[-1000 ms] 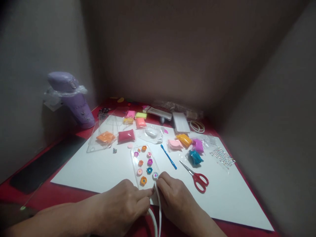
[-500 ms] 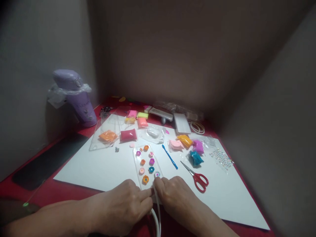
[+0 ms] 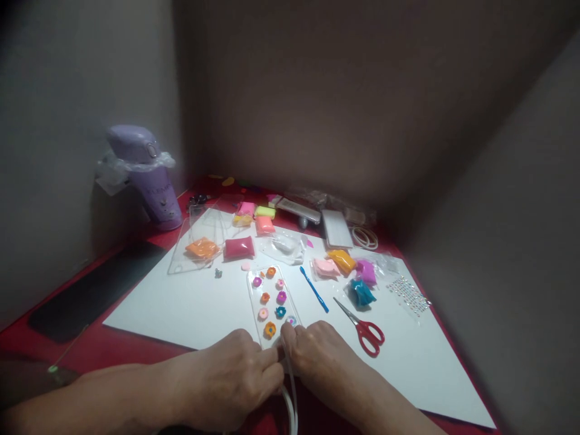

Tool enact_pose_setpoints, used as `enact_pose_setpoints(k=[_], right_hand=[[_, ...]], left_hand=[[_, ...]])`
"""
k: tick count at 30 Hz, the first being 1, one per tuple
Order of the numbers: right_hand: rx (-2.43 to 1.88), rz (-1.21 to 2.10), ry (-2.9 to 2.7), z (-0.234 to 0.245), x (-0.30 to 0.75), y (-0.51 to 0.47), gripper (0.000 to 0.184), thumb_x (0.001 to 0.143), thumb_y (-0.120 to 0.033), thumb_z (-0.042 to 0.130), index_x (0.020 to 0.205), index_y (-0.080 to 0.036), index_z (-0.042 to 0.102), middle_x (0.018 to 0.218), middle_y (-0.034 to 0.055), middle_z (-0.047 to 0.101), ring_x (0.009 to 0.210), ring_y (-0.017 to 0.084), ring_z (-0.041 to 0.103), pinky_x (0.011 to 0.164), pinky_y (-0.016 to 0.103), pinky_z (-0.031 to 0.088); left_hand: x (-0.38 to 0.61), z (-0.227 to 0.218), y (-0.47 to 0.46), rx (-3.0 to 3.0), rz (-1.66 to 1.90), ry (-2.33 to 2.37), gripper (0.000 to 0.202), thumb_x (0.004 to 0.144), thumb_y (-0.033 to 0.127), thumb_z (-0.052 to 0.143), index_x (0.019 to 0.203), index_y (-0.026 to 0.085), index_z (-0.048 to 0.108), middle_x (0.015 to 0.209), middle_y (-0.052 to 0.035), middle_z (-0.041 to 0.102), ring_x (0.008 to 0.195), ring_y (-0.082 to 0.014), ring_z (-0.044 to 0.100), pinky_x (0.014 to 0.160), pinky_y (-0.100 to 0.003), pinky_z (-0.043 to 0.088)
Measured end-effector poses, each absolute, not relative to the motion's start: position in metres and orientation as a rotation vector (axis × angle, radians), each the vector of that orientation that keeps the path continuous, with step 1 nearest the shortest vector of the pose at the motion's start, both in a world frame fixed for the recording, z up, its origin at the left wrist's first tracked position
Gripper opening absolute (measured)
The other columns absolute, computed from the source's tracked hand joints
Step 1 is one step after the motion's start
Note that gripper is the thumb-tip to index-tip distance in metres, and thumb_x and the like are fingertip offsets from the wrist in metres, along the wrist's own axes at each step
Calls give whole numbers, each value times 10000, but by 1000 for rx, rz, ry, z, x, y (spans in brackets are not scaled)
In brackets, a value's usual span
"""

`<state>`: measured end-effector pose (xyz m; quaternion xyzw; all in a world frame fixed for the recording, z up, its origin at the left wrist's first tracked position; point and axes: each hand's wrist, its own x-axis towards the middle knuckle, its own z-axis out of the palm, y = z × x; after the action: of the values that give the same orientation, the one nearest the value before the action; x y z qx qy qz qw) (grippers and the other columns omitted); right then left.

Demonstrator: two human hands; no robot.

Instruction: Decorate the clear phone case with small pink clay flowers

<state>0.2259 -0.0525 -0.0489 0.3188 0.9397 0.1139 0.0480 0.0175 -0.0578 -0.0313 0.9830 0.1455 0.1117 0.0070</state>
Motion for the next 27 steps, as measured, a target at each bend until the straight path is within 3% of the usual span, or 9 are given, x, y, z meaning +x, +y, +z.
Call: enact_pose_setpoints(k=[13, 22, 27], right_hand=[[871, 422, 2899, -25, 207, -49, 194, 727, 1, 585, 722, -177, 508, 509, -17, 519, 373, 110, 402, 443, 326, 93], [956, 416, 2930, -52, 234, -53, 237, 756, 24, 505, 893, -165, 466, 604, -12, 584, 401, 127, 468, 485, 340, 84], [1048, 398, 2921, -60, 245, -53, 214, 782, -19, 495, 909, -175, 419, 569, -33, 571, 389, 134, 474, 478, 329, 76]], left_hand=[[17, -33, -58, 3076, 342, 464, 112, 747, 147, 576, 829, 157, 501, 699, -34, 604, 537, -184, 554, 355, -320, 321], [18, -31, -57, 3070, 318, 456, 114, 759, 148, 576, 849, 145, 506, 822, -74, 630, 592, -189, 589, 373, -300, 353], [18, -31, -57, 3076, 347, 446, 91, 751, 133, 560, 824, 152, 509, 780, -49, 603, 545, -177, 551, 339, -329, 291]])
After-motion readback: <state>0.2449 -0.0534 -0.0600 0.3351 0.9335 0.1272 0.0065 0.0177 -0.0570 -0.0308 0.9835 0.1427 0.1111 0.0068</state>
